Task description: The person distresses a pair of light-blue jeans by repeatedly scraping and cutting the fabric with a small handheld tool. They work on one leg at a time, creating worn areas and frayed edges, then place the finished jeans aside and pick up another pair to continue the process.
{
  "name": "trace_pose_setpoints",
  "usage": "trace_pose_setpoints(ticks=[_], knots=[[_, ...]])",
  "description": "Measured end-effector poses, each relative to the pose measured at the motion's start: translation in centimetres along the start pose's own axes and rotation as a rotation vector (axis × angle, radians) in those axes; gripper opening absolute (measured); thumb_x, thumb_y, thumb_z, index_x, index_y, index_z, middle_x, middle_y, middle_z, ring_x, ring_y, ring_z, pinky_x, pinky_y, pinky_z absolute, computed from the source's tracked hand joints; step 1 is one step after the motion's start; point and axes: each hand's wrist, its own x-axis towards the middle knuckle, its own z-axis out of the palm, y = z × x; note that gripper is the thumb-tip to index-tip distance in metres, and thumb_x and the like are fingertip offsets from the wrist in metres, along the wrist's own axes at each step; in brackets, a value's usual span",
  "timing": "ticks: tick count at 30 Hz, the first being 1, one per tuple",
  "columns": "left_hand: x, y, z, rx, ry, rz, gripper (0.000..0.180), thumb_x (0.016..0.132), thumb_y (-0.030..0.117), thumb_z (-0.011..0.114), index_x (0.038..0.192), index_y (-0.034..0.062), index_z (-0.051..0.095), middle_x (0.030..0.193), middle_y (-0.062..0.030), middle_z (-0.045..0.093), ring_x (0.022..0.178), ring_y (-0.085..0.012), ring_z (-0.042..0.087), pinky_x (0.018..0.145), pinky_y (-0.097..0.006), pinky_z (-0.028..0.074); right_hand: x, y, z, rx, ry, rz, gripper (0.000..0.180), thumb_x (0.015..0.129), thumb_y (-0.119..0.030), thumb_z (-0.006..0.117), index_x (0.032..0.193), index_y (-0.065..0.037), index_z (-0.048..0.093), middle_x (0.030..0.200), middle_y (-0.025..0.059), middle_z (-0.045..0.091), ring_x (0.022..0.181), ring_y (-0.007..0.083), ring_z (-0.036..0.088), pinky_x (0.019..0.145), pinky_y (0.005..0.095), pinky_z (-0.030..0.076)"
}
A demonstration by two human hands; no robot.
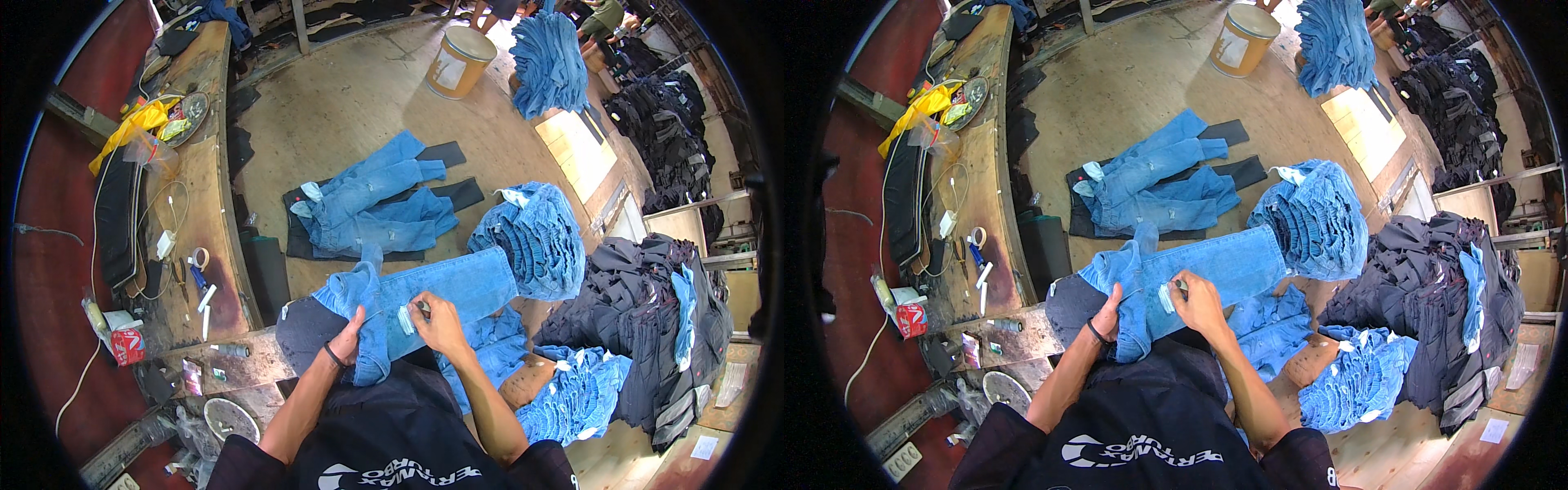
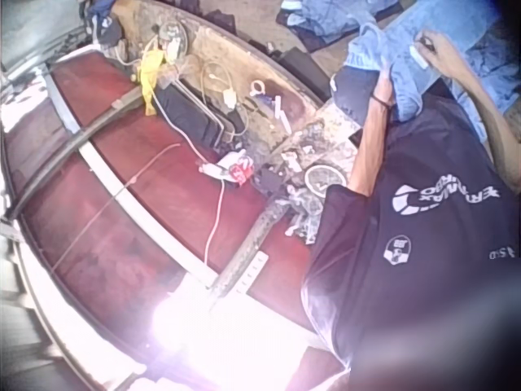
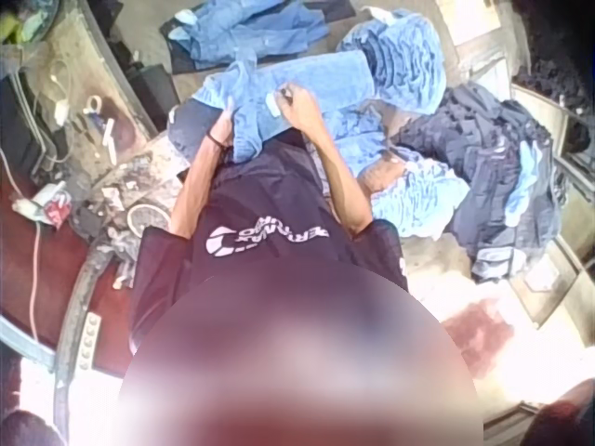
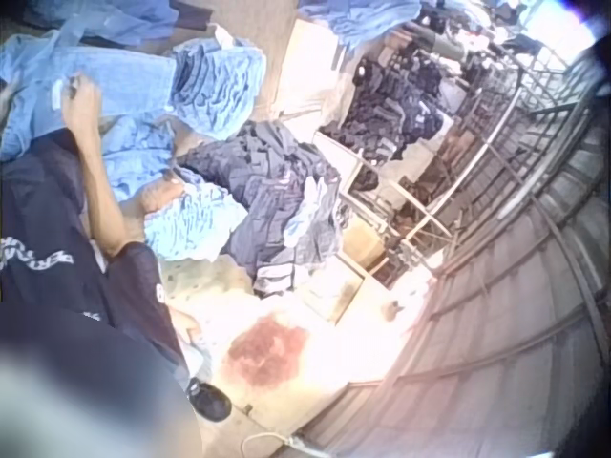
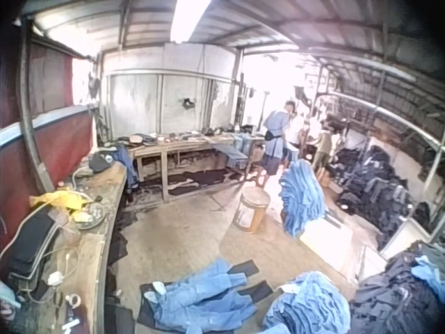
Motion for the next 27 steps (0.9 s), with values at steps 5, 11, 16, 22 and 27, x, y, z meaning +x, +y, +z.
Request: trace_pose_setpoints(ticks=[5, 11, 16, 22, 27], knots=[[0.1, 0.0, 0.0, 0.009, 0.018, 0.009, 0.101, 0.098, 0.080, 0.044, 0.165, 0.0064, 0.030, 0.164, -0.0140, 0.043, 0.146, -0.0308, 0.048, 0.120, -0.048, 0.042, -0.2, 0.1, -1.4, 0.075, -0.040, 0.178, 0.017, 0.095, -0.013, 0.066, 0.101, 0.002, 0.069, 0.072, 0.0146, 0.066, 0.064, 0.0193, 0.062, 0.062, 0.0388, 0.049], [0.0, 0.1, -0.1, -0.009, 0.036, -0.053, 0.103, 0.096, 0.082, 0.045, 0.166, 0.0076, 0.030, 0.164, -0.0142, 0.043, 0.146, -0.0311, 0.049, 0.119, -0.048, 0.043, 0.0, 0.6, 0.0, 0.079, -0.062, 0.030, 0.013, 0.096, -0.013, 0.065, 0.096, 0.000, 0.067, 0.067, 0.0046, 0.060, 0.062, 0.0108, 0.055, 0.059, 0.0328, 0.047], [-0.1, 0.1, 0.3, 0.033, 0.073, -0.028, 0.104, 0.095, 0.083, 0.045, 0.165, 0.0075, 0.030, 0.164, -0.0145, 0.044, 0.145, -0.0310, 0.050, 0.118, -0.048, 0.044, 0.1, 1.0, -0.5, 0.175, -0.038, 0.113, 0.016, 0.094, -0.013, 0.065, 0.098, 0.002, 0.069, 0.068, 0.0081, 0.061, 0.062, 0.0135, 0.055, 0.059, 0.0335, 0.045], [0.0, 0.3, 0.2, 0.030, 0.019, -0.025, 0.103, 0.096, 0.081, 0.047, 0.165, 0.0078, 0.030, 0.163, -0.0143, 0.045, 0.145, -0.0311, 0.049, 0.119, -0.049, 0.043, 0.0, 1.4, 0.1, 0.110, -0.051, 0.063, 0.014, 0.098, -0.014, 0.063, 0.093, -0.001, 0.066, 0.068, 0.0023, 0.057, 0.061, 0.0102, 0.051, 0.057, 0.0322, 0.043], [0.1, 0.1, -0.1, 0.043, 0.037, 0.010, 0.102, 0.096, 0.081, 0.048, 0.166, 0.0079, 0.029, 0.163, -0.0143, 0.044, 0.146, -0.0314, 0.048, 0.120, -0.049, 0.041, 0.6, 3.1, -0.1, 0.270, -0.015, 0.141, 0.015, 0.100, -0.013, 0.062, 0.092, 0.000, 0.064, 0.071, 0.0013, 0.058, 0.064, 0.0106, 0.053, 0.060, 0.0329, 0.046]])
